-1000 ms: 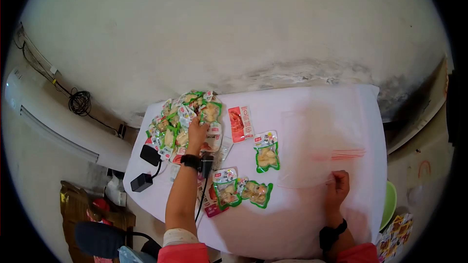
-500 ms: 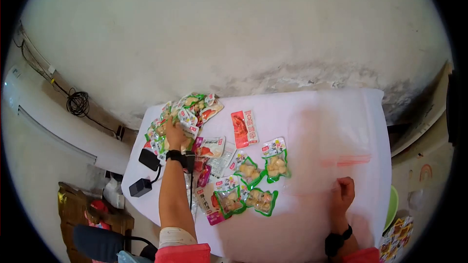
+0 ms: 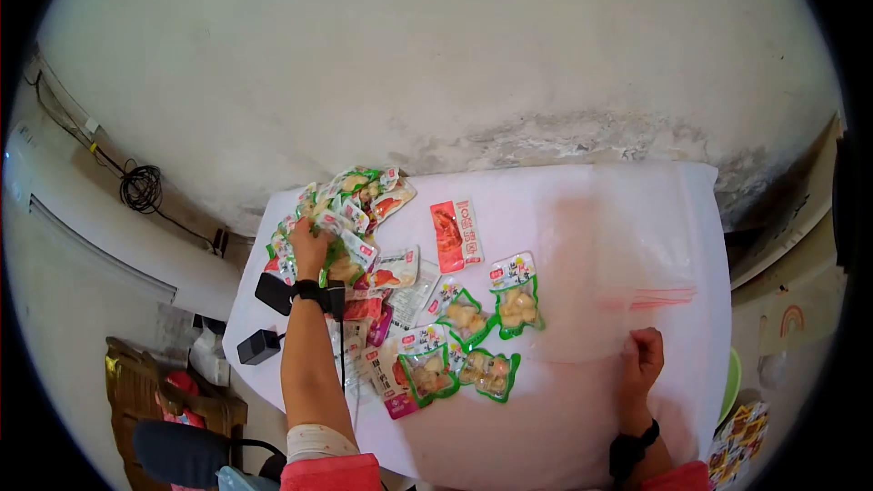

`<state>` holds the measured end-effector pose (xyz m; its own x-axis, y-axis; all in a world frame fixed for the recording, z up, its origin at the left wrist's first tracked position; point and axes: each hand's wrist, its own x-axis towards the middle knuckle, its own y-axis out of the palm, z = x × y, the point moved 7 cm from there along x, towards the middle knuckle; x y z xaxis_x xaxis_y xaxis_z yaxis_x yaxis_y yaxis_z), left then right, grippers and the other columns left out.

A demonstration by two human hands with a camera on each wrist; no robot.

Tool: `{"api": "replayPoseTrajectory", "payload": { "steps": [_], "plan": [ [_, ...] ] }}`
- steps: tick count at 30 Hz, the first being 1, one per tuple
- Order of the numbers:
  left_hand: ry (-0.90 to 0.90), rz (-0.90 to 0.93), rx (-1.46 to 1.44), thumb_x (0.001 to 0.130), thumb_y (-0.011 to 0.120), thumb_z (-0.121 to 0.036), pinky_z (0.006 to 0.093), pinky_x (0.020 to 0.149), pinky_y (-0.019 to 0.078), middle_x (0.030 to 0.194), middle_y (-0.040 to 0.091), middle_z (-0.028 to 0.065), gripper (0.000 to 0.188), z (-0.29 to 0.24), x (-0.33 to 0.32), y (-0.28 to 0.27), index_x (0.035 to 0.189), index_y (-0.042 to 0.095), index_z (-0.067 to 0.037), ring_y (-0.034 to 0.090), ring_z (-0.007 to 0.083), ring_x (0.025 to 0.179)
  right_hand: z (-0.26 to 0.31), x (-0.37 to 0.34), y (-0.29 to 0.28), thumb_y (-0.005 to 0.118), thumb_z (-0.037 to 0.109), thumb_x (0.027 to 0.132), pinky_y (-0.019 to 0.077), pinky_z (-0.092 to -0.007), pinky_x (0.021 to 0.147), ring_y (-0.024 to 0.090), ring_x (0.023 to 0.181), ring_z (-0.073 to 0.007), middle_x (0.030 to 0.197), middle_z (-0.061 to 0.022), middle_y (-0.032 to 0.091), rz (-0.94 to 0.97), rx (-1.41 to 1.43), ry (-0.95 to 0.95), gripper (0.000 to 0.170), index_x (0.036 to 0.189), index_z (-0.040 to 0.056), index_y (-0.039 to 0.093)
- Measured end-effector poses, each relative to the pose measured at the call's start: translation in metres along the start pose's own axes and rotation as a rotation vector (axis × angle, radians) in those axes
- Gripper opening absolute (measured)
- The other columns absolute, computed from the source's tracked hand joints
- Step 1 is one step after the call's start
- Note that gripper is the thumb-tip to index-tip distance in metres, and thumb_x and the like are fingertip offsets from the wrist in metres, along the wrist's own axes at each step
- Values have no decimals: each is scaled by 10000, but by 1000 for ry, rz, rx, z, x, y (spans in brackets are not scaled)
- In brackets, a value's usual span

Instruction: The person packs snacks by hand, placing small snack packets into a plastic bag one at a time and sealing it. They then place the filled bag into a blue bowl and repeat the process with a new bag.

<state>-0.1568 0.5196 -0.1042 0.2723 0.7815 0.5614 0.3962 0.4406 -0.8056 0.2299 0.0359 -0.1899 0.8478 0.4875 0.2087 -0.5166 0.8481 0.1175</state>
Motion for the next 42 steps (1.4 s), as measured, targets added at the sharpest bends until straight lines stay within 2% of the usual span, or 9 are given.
{"api": "replayPoseTrajectory", "payload": {
  "steps": [5, 7, 11, 13, 19, 21, 28, 31, 42],
  "plan": [
    [-266, -66, -482, 805, 615, -144, 313, 801, 460, 1022, 625, 136, 339, 38, -14, -38, 1078, 542, 42, 609, 240, 912, 2, 1, 4, 500, -10, 837, 352, -187, 601, 403, 662, -53, 791, 16, 422, 34, 35, 24, 60, 873, 38, 496],
    [-206, -84, -622, 845, 574, -109, 279, 732, 477, 990, 636, 86, 260, -19, -32, -72, 1079, 558, 4, 616, 168, 838, 2, 1, 4, 501, -25, 830, 348, -190, 595, 404, 670, -58, 796, 6, 423, 37, 33, 19, 60, 866, 23, 501],
    [-579, 340, -1060, 834, 597, -126, 243, 597, 498, 791, 648, 49, 160, -84, -104, -56, 963, 615, -32, 610, 112, 664, 2, 1, 5, 502, -31, 829, 360, -193, 585, 416, 676, -59, 803, 0, 433, 41, 75, 32, 53, 861, 11, 509],
    [-573, 675, -890, 854, 587, -135, 250, 632, 509, 848, 648, 48, 178, -104, -153, -30, 998, 593, -32, 617, 109, 738, 0, 0, 4, 503, -27, 831, 371, -194, 587, 422, 677, -58, 809, 0, 443, 35, 48, 46, 52, 865, 11, 513],
    [-560, 530, -1338, 878, 556, -173, 366, 1013, 321, 1299, 436, 180, 415, -180, -223, -56, 1242, 442, -10, 439, 266, 1190, -6, 1, 5, 514, -10, 841, 400, -196, 604, 454, 682, -61, 818, -6, 488, 31, 59, 46, 64, 901, 5, 530],
    [-84, 211, -298, 837, 586, -146, 407, 1028, 292, 1309, 408, 229, 490, -158, -232, -103, 1282, 419, -29, 376, 348, 1235, -12, 3, 4, 517, -6, 845, 403, -195, 606, 463, 684, -62, 818, -8, 498, 38, 69, 40, 70, 913, 4, 533],
    [-56, 313, -117, 766, 632, -332, 562, 1024, 172, 1406, 254, 267, 637, -127, -300, -103, 1312, 430, -73, 191, 469, 1297, 2, 3, 11, 526, 9, 859, 438, -209, 613, 481, 685, -63, 818, -7, 509, 41, 64, 62, 64, 922, 8, 540],
    [13, 520, -100, 790, 604, -242, 520, 1054, 150, 1434, 232, 237, 577, -169, -295, -107, 1319, 430, -91, 164, 459, 1316, 4, 1, 6, 525, 12, 863, 438, -206, 614, 481, 686, -62, 822, -3, 512, -3, 50, 47, 66, 926, 11, 541],
    [28, 468, -8, 888, 450, -187, 612, 1006, 169, 1450, 238, 170, 473, -110, -251, -71, 1354, 377, -160, 178, 390, 1339, -4, 4, -5, 531, 19, 867, 430, -194, 628, 482, 702, -60, 836, -3, 515, -81, 168, 15, 64, 930, 18, 540]
  ]
}}
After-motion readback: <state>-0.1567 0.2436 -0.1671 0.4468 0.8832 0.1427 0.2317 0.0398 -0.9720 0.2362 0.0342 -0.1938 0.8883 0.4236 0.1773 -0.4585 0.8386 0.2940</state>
